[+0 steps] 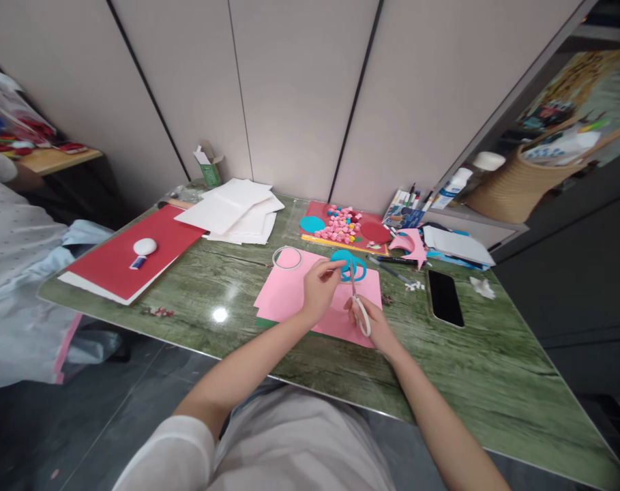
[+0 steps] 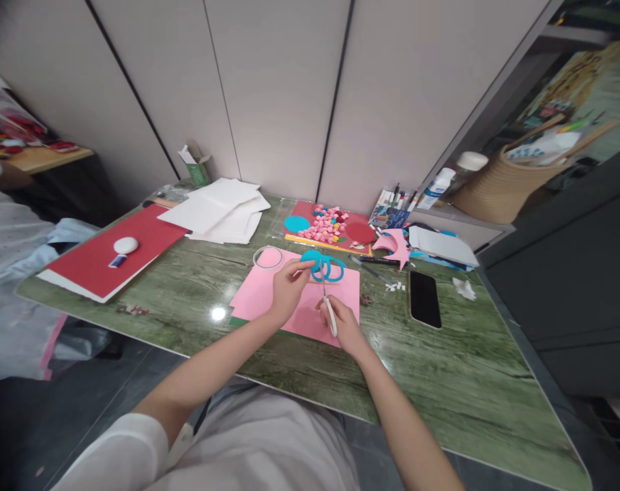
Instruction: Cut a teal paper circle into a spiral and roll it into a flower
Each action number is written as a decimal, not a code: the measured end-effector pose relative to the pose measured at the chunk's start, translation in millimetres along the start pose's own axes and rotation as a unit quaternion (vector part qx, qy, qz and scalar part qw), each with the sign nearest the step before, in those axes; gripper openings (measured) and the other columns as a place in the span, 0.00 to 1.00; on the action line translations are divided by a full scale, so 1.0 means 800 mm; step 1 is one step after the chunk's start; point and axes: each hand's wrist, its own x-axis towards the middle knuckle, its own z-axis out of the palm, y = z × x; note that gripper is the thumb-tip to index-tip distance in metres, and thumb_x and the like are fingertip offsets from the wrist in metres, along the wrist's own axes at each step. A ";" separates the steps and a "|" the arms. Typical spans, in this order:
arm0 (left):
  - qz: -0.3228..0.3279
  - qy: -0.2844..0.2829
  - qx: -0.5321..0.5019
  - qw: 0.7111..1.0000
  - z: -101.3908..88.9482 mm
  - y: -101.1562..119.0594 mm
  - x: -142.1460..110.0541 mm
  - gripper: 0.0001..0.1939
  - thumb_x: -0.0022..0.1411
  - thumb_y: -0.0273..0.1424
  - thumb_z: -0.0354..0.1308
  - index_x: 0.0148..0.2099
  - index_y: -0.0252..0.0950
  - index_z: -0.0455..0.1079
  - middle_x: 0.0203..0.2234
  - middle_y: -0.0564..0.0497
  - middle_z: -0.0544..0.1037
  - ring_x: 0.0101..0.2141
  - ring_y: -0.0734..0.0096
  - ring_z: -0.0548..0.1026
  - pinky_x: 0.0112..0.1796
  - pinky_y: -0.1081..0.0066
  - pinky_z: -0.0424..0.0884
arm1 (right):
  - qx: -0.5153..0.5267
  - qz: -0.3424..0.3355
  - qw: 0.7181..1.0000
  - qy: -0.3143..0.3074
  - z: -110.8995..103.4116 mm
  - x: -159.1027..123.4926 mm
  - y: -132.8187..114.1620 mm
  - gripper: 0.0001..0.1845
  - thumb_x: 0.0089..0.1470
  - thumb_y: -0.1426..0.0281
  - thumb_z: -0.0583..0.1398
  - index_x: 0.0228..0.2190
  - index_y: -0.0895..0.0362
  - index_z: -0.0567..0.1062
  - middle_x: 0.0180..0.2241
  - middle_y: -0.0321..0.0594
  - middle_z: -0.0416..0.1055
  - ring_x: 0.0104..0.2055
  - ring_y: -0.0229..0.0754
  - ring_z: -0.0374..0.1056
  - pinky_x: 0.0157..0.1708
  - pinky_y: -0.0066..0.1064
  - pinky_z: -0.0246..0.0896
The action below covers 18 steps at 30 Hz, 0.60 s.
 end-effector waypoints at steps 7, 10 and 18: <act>0.001 0.010 -0.006 1.000 0.001 0.002 0.001 0.11 0.53 0.31 0.54 0.40 0.37 0.71 0.35 0.48 0.71 0.36 0.72 0.69 0.36 0.72 0.67 | -0.002 -0.001 1.000 0.001 0.000 0.001 0.000 0.18 0.52 0.54 0.49 0.30 0.57 0.66 0.18 0.32 0.59 0.21 0.35 0.55 0.23 0.27 0.51; 0.003 0.014 0.005 1.000 0.002 0.001 0.001 0.12 0.52 0.31 0.55 0.40 0.36 0.71 0.34 0.48 0.71 0.35 0.72 0.69 0.34 0.73 0.67 | 0.002 0.001 1.000 0.001 0.000 0.001 0.000 0.18 0.52 0.54 0.50 0.30 0.57 0.66 0.17 0.32 0.59 0.21 0.35 0.55 0.23 0.27 0.51; 0.002 -0.005 0.012 1.000 0.004 -0.003 -0.001 0.11 0.51 0.31 0.56 0.39 0.36 0.72 0.33 0.48 0.71 0.34 0.73 0.69 0.34 0.73 0.67 | 0.003 -0.010 1.000 0.011 0.001 0.002 -0.001 0.17 0.53 0.55 0.50 0.30 0.57 0.66 0.19 0.33 0.61 0.22 0.35 0.57 0.25 0.27 0.53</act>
